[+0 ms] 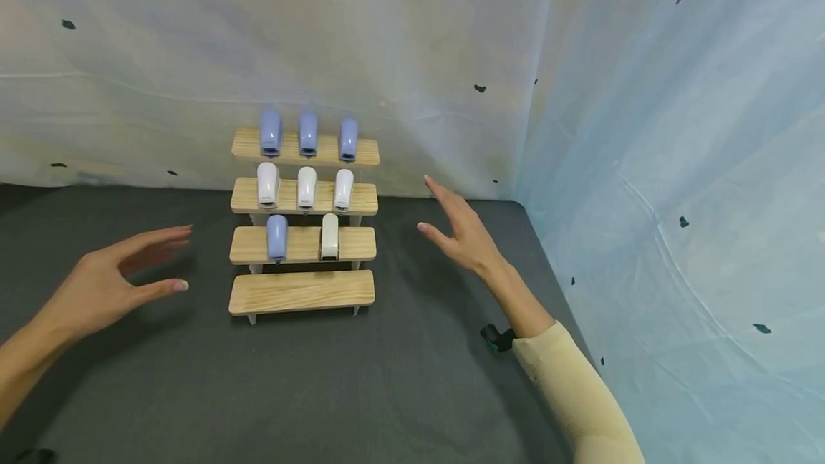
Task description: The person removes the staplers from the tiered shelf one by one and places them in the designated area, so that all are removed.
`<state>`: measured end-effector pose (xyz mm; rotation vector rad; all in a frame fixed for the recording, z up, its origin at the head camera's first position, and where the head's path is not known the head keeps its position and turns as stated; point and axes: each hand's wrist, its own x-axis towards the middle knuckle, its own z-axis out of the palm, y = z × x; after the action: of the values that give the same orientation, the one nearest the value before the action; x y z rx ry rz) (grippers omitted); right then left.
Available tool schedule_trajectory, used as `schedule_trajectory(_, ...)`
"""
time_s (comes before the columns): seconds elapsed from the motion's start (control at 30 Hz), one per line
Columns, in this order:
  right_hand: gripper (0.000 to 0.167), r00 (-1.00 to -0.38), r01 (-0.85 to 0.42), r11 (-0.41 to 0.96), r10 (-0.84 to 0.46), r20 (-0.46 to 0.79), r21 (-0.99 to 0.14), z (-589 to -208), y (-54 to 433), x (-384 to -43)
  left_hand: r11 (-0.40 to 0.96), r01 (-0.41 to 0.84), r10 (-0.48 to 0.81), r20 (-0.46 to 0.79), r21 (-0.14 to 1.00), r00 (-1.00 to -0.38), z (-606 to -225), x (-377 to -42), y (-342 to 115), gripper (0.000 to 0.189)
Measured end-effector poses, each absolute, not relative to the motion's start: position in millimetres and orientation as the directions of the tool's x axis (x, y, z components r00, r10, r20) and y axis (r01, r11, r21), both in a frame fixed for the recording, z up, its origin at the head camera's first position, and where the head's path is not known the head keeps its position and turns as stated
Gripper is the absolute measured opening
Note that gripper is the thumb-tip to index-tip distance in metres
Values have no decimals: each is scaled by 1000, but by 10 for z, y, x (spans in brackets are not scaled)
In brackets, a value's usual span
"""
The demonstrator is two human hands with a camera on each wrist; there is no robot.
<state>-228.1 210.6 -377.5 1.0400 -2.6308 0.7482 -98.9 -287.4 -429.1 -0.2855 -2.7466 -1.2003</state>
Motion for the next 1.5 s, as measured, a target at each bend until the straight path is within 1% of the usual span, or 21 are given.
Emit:
schedule_trajectory(0.13,76,-702,-712,566,-568,429,-416,-3713,2047,-2309,595,262,153,213,760,-965,-4269,-1039,-2783,80)
schedule_trajectory(0.23,76,-686,-727,513,-568,455,-456,-3698,1987,-2318,580,262,155,211,772,-965,-4251,-1051,-2743,76)
schedule_trajectory(0.37,78,-675,-736,464,-566,473,-493,-3687,1913,-2334,567,248,158,192,785,-969,-4231,-1070,-2712,69)
schedule_trajectory(0.5,76,-674,-735,432,-552,490,-523,-3619,1850,-2382,531,263,180,196,806,-964,-4216,-1113,-2651,63)
schedule_trajectory(0.67,75,-664,-737,369,-548,508,-566,-3535,1742,-2428,496,263,195,189,828,-962,-4232,-1168,-2557,61)
schedule_trajectory(0.77,71,-652,-744,334,-552,520,-579,-3426,1645,-2412,466,252,201,176,848,-964,-4227,-1199,-2509,61)
schedule_trajectory(0.93,63,-664,-727,319,-551,505,-608,-3167,1477,-2323,452,237,200,162,860,-966,-4206,-1247,-2462,59)
schedule_trajectory(1.07,62,-673,-718,319,-544,501,-618,-3072,1419,-2311,439,241,207,164,866,-965,-4198,-1269,-2438,57)
schedule_trajectory(1.2,61,-648,-736,268,-545,533,-621,-3057,1376,-2381,427,258,217,178,867,-960,-4197,-1281,-2421,56)
schedule_trajectory(1.27,61,-634,-746,248,-548,546,-618,-3099,1362,-2469,426,260,217,181,867,-959,-4204,-1287,-2419,55)
schedule_trajectory(1.5,64,-636,-745,259,-554,537,-615,-3208,1330,-2759,425,246,211,169,871,-963,-4251,-1313,-2425,54)
